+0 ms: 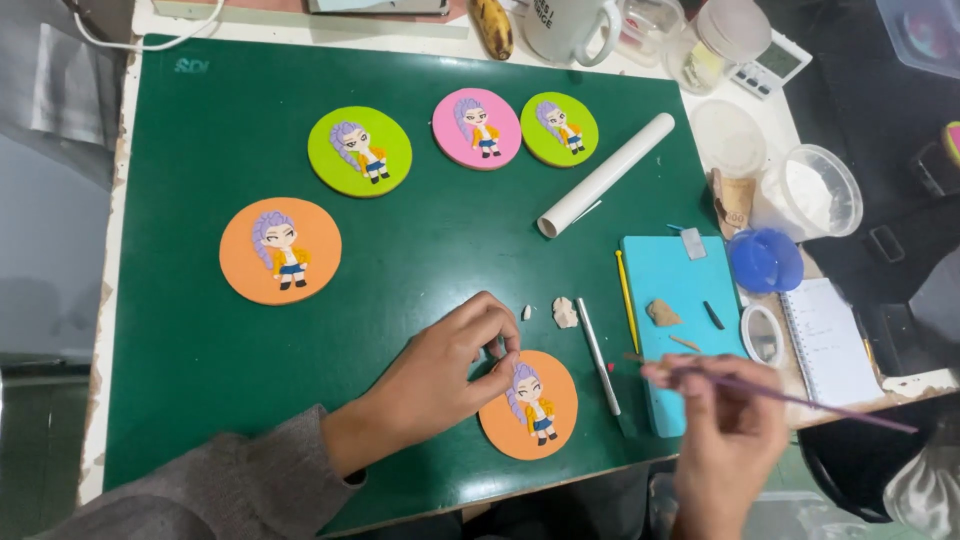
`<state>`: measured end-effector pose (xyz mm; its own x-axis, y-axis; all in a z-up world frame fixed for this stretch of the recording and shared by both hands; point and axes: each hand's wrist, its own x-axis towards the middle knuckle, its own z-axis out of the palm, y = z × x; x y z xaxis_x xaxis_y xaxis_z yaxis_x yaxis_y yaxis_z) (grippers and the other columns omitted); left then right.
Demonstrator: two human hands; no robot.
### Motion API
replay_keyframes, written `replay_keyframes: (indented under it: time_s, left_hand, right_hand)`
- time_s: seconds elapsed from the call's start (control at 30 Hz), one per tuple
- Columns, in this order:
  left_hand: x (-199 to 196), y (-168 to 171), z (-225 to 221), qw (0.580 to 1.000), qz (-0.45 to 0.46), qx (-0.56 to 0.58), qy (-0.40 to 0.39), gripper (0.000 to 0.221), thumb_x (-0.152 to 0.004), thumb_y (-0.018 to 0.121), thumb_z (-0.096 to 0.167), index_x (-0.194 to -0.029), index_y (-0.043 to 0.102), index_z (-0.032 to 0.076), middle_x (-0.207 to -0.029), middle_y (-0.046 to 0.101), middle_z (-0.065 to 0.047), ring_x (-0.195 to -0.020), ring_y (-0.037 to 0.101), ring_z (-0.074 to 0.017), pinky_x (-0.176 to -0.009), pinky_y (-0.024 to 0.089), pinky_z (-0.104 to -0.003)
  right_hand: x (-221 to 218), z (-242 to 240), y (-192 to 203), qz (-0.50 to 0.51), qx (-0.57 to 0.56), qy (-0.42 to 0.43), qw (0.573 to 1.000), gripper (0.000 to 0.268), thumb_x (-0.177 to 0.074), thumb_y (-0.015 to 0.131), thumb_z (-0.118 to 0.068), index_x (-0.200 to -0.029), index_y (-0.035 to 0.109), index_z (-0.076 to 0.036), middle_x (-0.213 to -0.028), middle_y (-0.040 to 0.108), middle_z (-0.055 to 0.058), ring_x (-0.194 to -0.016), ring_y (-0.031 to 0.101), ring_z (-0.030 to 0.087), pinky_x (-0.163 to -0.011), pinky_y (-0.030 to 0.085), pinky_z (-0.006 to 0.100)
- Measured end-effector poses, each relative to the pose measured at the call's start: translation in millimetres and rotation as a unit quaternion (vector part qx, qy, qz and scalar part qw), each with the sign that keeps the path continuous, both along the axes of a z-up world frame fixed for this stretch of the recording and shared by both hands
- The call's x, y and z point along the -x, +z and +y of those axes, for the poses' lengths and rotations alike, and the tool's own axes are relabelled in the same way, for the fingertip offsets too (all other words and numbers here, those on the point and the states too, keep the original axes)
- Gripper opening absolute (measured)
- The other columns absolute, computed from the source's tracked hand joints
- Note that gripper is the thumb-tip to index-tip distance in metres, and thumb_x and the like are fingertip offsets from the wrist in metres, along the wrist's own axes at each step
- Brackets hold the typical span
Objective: Using small tools to apply and shape tiny pieces of clay onto character figures on coasters.
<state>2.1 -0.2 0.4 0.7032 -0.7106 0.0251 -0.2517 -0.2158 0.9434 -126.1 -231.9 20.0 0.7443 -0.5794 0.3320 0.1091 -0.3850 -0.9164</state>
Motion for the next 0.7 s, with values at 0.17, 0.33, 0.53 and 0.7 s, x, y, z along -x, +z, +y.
replay_keyframes:
  time_s: [0.17, 0.33, 0.53, 0.7]
  left_hand:
    - [0, 4, 1, 1.000, -0.021, -0.011, -0.004, 0.003, -0.096, 0.060, 0.014, -0.095, 0.057, 0.016, -0.103, 0.056, 0.003, -0.087, 0.062, -0.0113, -0.069, 0.051, -0.031]
    - [1, 10, 3, 0.999, -0.037, -0.003, -0.002, 0.001, -0.095, 0.057, 0.015, -0.095, 0.056, 0.015, -0.101, 0.056, 0.002, -0.086, 0.061, -0.0119, -0.066, 0.051, -0.032]
    - [1, 13, 3, 1.000, -0.007, -0.025, -0.014, 0.002, -0.096, 0.055, 0.015, -0.095, 0.056, 0.015, -0.101, 0.056, 0.003, -0.084, 0.058, -0.0107, -0.061, 0.048, -0.032]
    - [1, 6, 0, 0.999, -0.039, -0.011, -0.005, 0.002, -0.095, 0.056, 0.014, -0.096, 0.058, 0.014, -0.102, 0.058, 0.003, -0.082, 0.059, -0.0111, -0.060, 0.049, -0.032]
  right_hand:
    - [8, 44, -40, -0.055, 0.026, 0.099, 0.993, 0.014, -0.095, 0.062, 0.002, -0.106, 0.053, 0.002, -0.094, 0.069, 0.024, -0.083, 0.077, 0.032, -0.080, 0.069, 0.037]
    - [7, 55, -43, -0.095, 0.173, 0.106, 0.975, 0.008, -0.097, 0.058, -0.004, -0.099, 0.050, -0.001, -0.089, 0.067, 0.022, -0.084, 0.072, 0.032, -0.078, 0.067, 0.040]
    - [8, 55, -45, -0.072, 0.196, 0.124, 0.970, 0.008, -0.093, 0.061, -0.005, -0.094, 0.055, 0.000, -0.090, 0.068, 0.021, -0.083, 0.076, 0.032, -0.078, 0.066, 0.040]
    - [7, 56, -44, -0.073, 0.213, 0.131, 0.966, 0.009, -0.094, 0.061, -0.007, -0.093, 0.056, 0.001, -0.090, 0.068, 0.022, -0.083, 0.076, 0.033, -0.076, 0.066, 0.040]
